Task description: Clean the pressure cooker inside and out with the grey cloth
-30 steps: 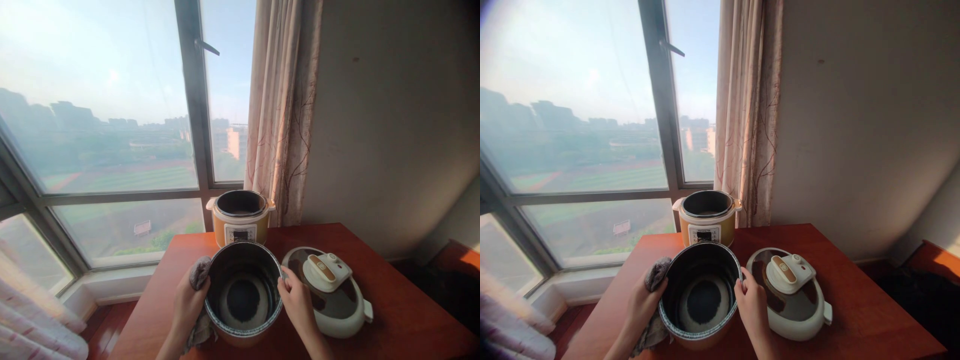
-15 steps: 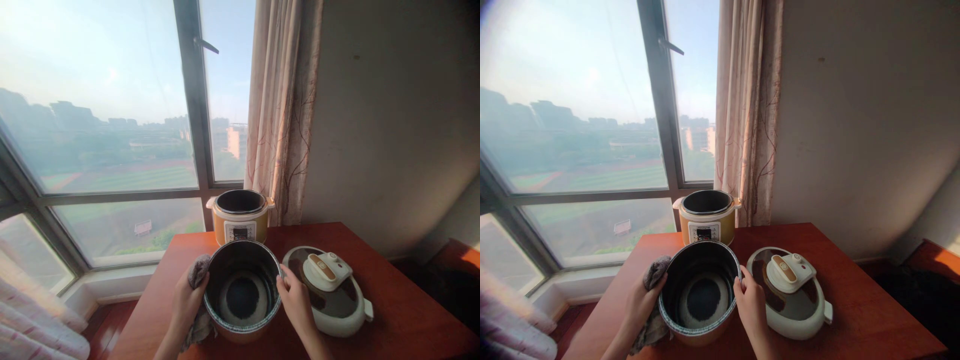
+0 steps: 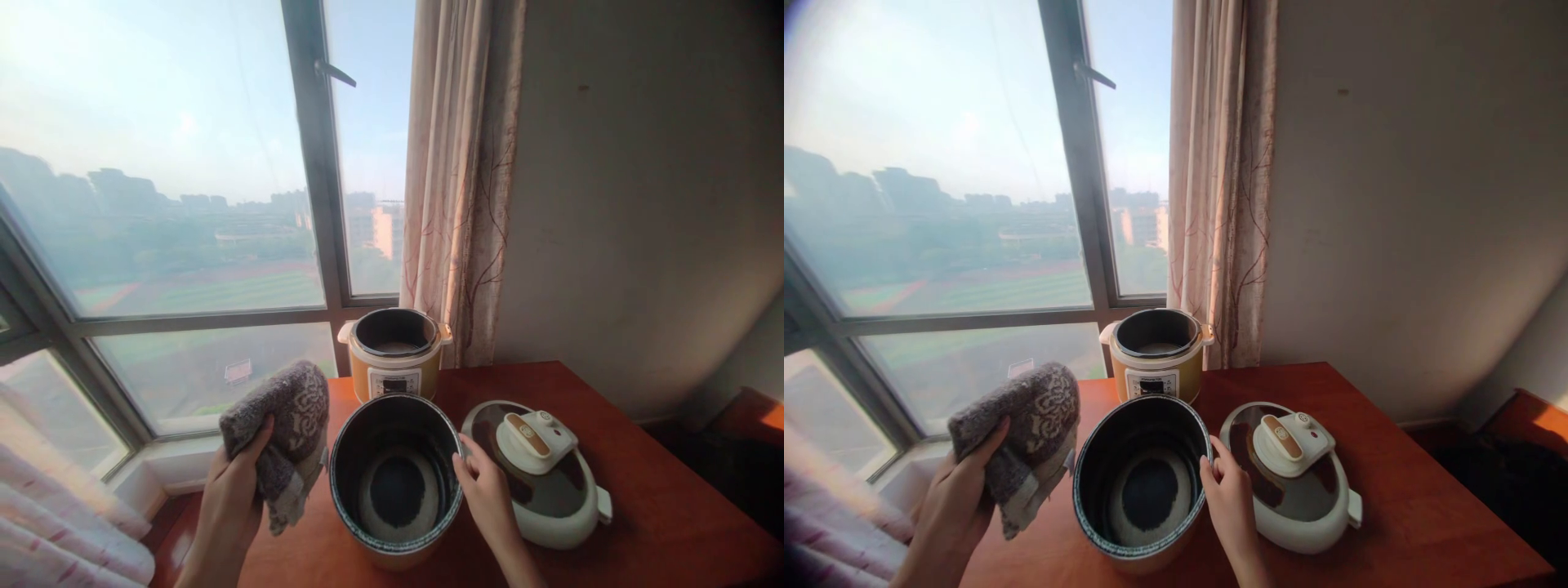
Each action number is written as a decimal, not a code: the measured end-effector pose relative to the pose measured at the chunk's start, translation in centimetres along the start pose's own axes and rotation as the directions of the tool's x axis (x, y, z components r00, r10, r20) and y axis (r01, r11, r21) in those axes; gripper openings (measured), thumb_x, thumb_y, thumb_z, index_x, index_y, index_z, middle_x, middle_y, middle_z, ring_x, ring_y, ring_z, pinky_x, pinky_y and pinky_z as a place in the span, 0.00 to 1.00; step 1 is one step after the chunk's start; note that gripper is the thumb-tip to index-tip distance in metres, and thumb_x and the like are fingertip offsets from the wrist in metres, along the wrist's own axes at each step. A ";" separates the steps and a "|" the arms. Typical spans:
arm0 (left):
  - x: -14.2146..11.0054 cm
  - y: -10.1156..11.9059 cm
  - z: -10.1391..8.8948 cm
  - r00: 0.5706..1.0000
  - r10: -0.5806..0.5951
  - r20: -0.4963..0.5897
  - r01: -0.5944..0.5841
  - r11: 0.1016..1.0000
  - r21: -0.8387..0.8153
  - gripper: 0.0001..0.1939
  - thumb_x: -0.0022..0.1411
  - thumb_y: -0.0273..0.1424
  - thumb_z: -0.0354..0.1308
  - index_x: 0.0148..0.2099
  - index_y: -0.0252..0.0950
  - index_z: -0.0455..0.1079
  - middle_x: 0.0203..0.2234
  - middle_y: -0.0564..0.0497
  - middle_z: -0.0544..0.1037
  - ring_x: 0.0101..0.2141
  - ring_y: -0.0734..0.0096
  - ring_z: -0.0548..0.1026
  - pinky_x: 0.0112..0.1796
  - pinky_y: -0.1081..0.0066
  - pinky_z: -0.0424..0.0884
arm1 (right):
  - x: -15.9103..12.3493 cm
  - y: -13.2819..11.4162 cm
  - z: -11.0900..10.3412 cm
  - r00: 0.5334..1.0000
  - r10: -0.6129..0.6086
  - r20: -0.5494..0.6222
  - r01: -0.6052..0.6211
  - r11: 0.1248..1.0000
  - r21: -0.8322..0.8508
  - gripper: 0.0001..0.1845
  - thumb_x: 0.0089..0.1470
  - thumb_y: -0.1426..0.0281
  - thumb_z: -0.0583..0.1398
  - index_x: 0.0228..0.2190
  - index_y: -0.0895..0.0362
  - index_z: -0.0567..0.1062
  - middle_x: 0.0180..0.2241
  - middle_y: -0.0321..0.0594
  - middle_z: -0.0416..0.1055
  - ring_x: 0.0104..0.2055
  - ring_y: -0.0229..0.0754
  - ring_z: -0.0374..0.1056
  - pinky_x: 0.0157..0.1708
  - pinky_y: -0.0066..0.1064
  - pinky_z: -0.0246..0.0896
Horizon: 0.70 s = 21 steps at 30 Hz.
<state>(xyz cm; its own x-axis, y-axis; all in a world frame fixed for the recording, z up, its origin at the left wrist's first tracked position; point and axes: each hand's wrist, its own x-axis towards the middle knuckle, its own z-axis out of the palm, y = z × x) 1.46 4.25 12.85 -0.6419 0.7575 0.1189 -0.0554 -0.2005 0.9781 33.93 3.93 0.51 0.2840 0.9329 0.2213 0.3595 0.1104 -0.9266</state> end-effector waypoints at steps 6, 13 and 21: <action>-1.8 2.1 3.8 0.975 -0.086 0.207 0.104 0.991 -0.081 0.30 0.47 0.46 0.70 0.49 0.32 0.77 0.34 0.45 0.83 0.39 0.51 0.81 0.41 0.58 0.79 | -0.2 0.1 0.3 0.999 0.026 -0.022 -0.025 0.998 0.050 0.36 0.56 0.52 0.57 0.53 0.70 0.75 0.17 0.31 0.63 0.21 0.41 0.61 0.24 0.30 0.59; -3.7 -0.5 7.7 0.746 -0.042 0.664 -0.019 0.996 0.084 0.23 0.53 0.43 0.66 0.45 0.32 0.80 0.37 0.43 0.84 0.42 0.49 0.80 0.46 0.56 0.76 | -0.5 0.0 0.5 0.999 0.041 -0.029 -0.039 0.997 0.072 0.38 0.57 0.48 0.55 0.53 0.68 0.76 0.22 0.39 0.74 0.26 0.44 0.70 0.29 0.29 0.65; -4.0 -2.4 9.9 0.568 0.086 0.819 -0.302 0.947 0.110 0.24 0.50 0.26 0.57 0.50 0.35 0.80 0.45 0.45 0.83 0.48 0.51 0.78 0.53 0.57 0.71 | -0.7 -0.2 0.7 0.998 0.050 -0.029 -0.046 0.991 0.125 0.38 0.58 0.47 0.54 0.53 0.67 0.76 0.35 0.51 0.81 0.37 0.50 0.77 0.34 0.30 0.70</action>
<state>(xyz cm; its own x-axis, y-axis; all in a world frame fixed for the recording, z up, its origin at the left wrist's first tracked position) 11.70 7.80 11.75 0.2571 0.9215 0.2910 0.2260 -0.3502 0.9090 33.03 3.49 0.28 0.3276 0.9268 0.1836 0.2320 0.1095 -0.9665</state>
